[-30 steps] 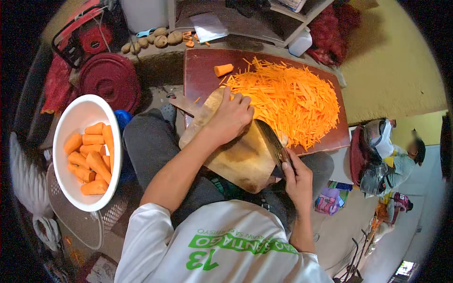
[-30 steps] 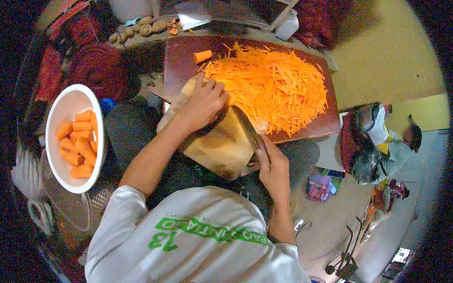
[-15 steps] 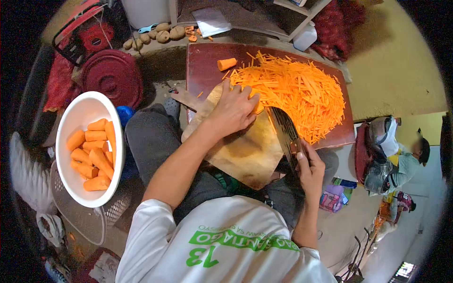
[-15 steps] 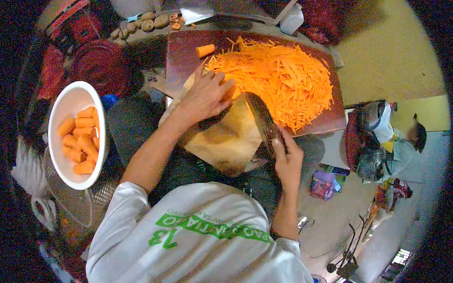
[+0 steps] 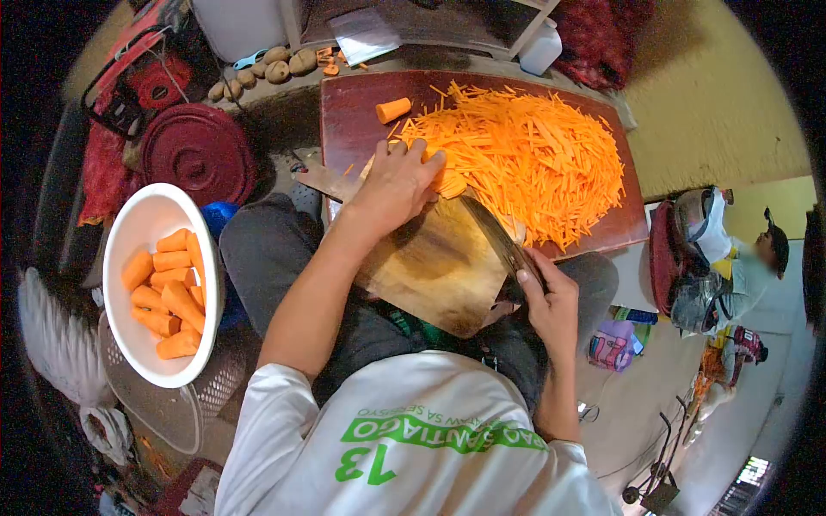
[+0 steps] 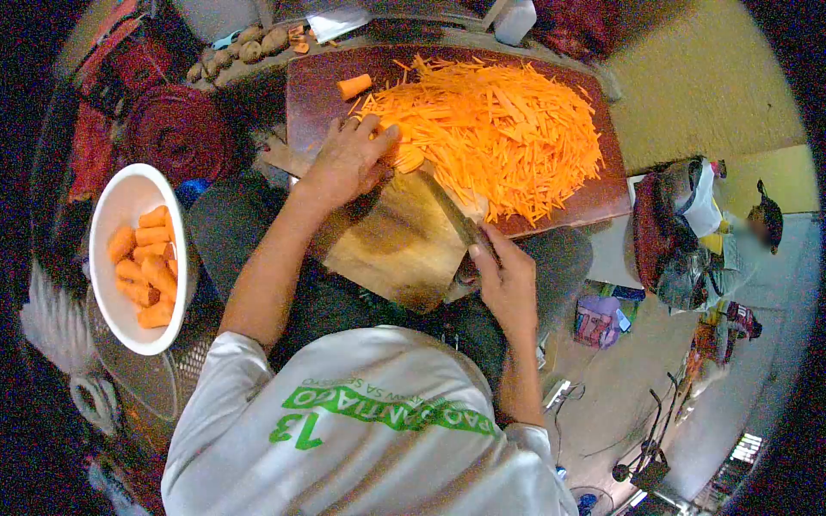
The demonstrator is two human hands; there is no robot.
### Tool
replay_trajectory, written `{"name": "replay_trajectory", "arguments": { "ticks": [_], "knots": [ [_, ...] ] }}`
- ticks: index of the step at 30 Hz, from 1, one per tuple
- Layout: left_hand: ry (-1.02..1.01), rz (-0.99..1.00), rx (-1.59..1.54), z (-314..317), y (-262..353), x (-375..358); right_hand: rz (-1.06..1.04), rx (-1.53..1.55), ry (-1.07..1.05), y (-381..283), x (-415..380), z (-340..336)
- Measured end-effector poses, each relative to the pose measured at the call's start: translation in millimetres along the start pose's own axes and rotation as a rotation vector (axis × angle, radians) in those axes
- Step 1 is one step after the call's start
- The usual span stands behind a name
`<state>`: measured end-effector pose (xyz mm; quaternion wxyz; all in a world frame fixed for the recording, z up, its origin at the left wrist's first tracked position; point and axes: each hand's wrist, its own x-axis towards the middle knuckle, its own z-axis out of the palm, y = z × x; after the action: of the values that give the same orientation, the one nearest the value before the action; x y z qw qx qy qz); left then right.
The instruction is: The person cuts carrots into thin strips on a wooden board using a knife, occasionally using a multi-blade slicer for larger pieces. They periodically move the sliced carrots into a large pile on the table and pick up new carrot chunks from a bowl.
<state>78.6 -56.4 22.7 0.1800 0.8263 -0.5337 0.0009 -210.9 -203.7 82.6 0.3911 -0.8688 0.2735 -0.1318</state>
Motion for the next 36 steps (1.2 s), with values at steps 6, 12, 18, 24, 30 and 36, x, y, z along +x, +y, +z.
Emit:
{"name": "replay_trajectory", "arguments": {
  "ticks": [6, 12, 18, 24, 30, 36],
  "knots": [
    [0.173, -0.023, -0.061, 5, -16, -2, -0.064, -0.052, 0.029, 8, 6, 10],
    [0.13, -0.09, -0.105, -6, -36, -4, -0.076, -0.08, -0.17, 2, -2, 15],
    [-0.045, -0.16, -0.112, -36, -36, -10, -0.326, -0.398, -0.179, 2, -18, 35],
    [-0.201, -0.114, -0.111, -39, -21, -17, -0.461, -0.322, -0.153, -17, -11, 47],
    [-0.203, -0.082, -0.167, -40, -21, -17, -0.377, -0.366, -0.067, 16, 1, -1],
    [-0.097, -0.186, -0.433, -59, -7, -14, -0.078, -0.868, 0.271, 120, -2, -76]
  ]
}}
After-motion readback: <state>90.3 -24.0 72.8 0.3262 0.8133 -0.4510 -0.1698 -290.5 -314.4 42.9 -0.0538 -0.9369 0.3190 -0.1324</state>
